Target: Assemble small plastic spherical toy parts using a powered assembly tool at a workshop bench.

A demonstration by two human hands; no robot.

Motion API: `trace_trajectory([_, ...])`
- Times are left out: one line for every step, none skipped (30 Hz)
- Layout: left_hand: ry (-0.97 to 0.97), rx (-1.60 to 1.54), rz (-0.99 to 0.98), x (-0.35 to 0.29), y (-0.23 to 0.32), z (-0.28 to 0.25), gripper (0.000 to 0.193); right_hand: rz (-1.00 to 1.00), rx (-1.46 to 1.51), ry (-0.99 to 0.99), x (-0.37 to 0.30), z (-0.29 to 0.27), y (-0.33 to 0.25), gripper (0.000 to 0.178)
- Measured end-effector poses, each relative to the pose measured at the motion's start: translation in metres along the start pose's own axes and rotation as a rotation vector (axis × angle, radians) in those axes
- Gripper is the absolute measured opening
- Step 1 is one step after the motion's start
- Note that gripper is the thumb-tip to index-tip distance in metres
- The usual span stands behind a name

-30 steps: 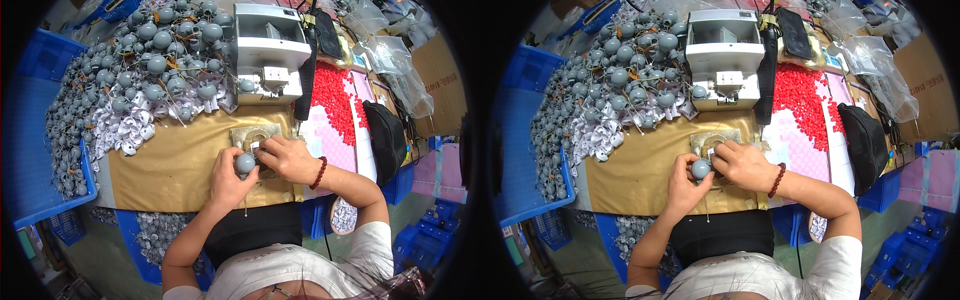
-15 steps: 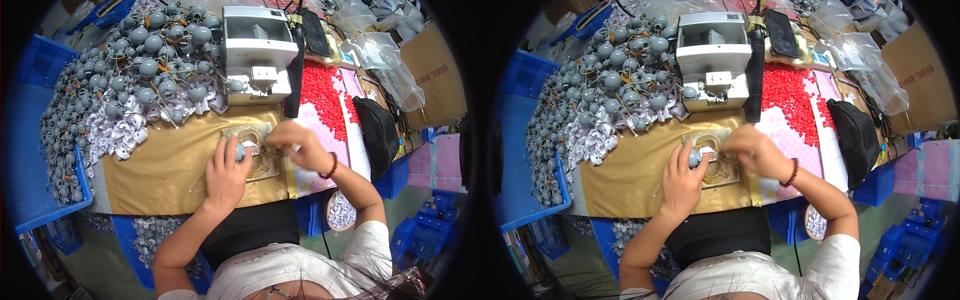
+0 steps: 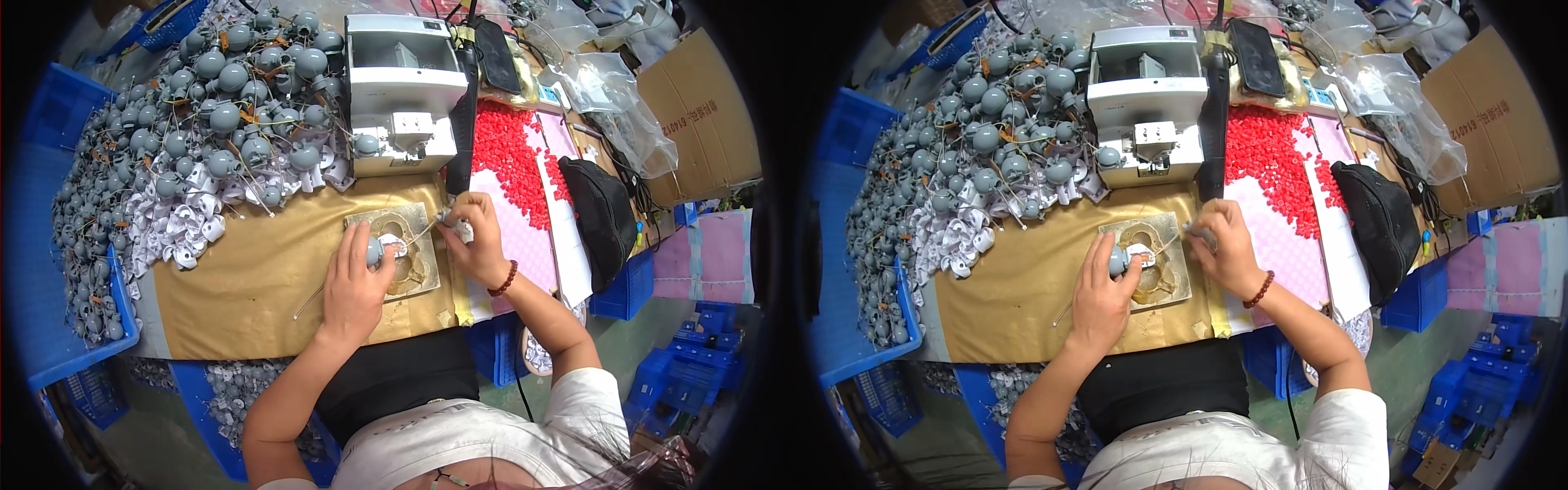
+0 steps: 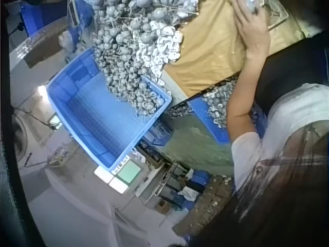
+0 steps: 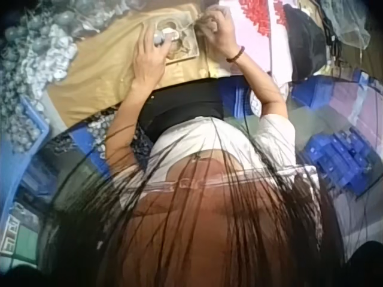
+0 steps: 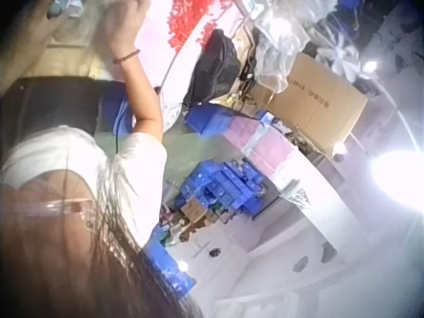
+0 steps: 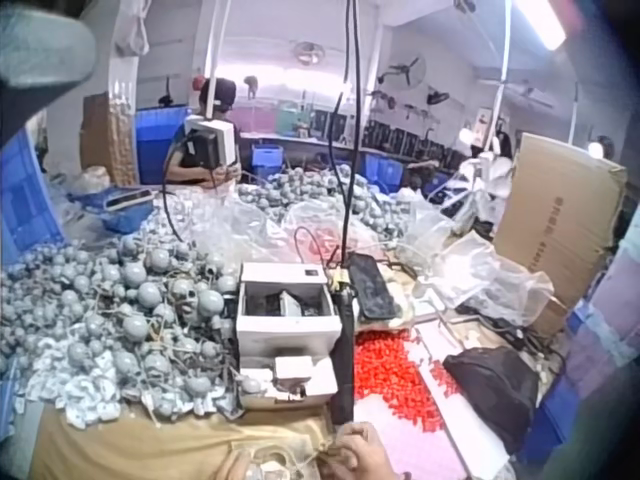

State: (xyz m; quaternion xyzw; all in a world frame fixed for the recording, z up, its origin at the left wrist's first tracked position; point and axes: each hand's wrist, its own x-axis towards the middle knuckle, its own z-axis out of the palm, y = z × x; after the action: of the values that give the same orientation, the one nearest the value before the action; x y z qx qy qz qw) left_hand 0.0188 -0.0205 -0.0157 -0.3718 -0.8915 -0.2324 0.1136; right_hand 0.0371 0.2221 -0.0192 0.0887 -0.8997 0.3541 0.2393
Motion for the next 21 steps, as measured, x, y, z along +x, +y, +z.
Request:
trace_trajectory([0.0,0.01,0.005,0.0,-0.001,0.0,0.034,0.027,0.137,0.07,0.007,0.008,-0.001,0.031])
trace_trajectory([-0.001,0.019,0.011,0.0,-0.001,0.0,0.029,0.186,0.46,0.044,0.011,0.011,-0.004,0.03])
trace_trajectory([0.001,0.021,0.013,0.0,-0.001,0.0,0.028,0.347,0.782,0.016,0.015,0.013,-0.008,0.029])
trace_trajectory([0.003,0.022,0.014,0.001,-0.001,-0.001,0.028,0.509,1.103,-0.016,0.019,0.014,-0.011,0.028])
trace_trajectory([0.005,0.023,0.015,0.002,-0.001,-0.001,0.027,0.51,1.338,-0.109,0.022,0.015,-0.008,0.033])
trace_trajectory([0.004,0.028,0.016,0.003,-0.001,-0.001,0.026,0.591,1.431,-0.194,0.026,0.013,-0.008,0.036])
trace_trajectory([0.003,0.032,0.015,0.003,-0.001,-0.001,0.026,0.674,1.521,-0.282,0.032,0.008,-0.012,0.04])
trace_trajectory([0.001,0.035,0.016,0.003,-0.001,-0.001,0.025,0.758,1.608,-0.371,0.037,0.005,-0.014,0.043])
trace_trajectory([0.005,0.02,0.019,0.003,-0.002,-0.001,0.025,0.796,1.596,-0.444,0.039,0.004,-0.014,0.051])
trace_trajectory([0.008,0.004,0.024,0.004,-0.003,-0.001,0.024,0.754,1.483,-0.51,0.043,0.004,-0.013,0.052])
trace_trajectory([0.011,-0.012,0.029,0.004,-0.004,-0.001,0.024,0.71,1.368,-0.572,0.046,0.004,-0.012,0.052])
trace_trajectory([0.001,-0.026,0.025,0.004,-0.005,-0.001,0.026,0.666,1.253,-0.631,0.049,0.003,-0.013,0.053])
trace_trajectory([-0.008,-0.04,0.022,0.004,-0.006,-0.002,0.029,0.608,1.139,-0.629,0.051,0.004,-0.018,0.05])
trace_trajectory([-0.017,-0.055,0.019,0.004,-0.007,-0.002,0.031,0.532,0.942,-0.643,0.053,0.004,-0.02,0.048])
trace_trajectory([-0.007,-0.065,0.02,0.003,-0.007,-0.002,0.031,0.455,0.746,-0.652,0.053,0.005,-0.023,0.047])
trace_trajectory([0.004,-0.074,0.021,0.003,-0.008,-0.002,0.03,0.376,0.55,-0.656,0.054,0.005,-0.025,0.045])
trace_trajectory([0.014,-0.084,0.021,0.003,-0.008,-0.001,0.029,0.318,0.451,-0.638,0.055,0.005,-0.029,0.045])
trace_trajectory([0.015,-0.089,0.024,0.003,-0.009,-0.001,0.029,0.27,0.375,-0.619,0.056,0.005,-0.032,0.044])
trace_trajectory([0.016,-0.094,0.027,0.003,-0.009,-0.001,0.028,0.222,0.299,-0.6,0.056,0.005,-0.035,0.044])
trace_trajectory([0.017,-0.1,0.03,0.004,-0.009,-0.002,0.028,0.173,0.224,-0.58,0.056,0.005,-0.037,0.043])
trace_trajectory([0.017,-0.108,0.028,0.004,-0.009,-0.002,0.026,0.165,0.186,-0.573,0.054,0.006,-0.038,0.043])
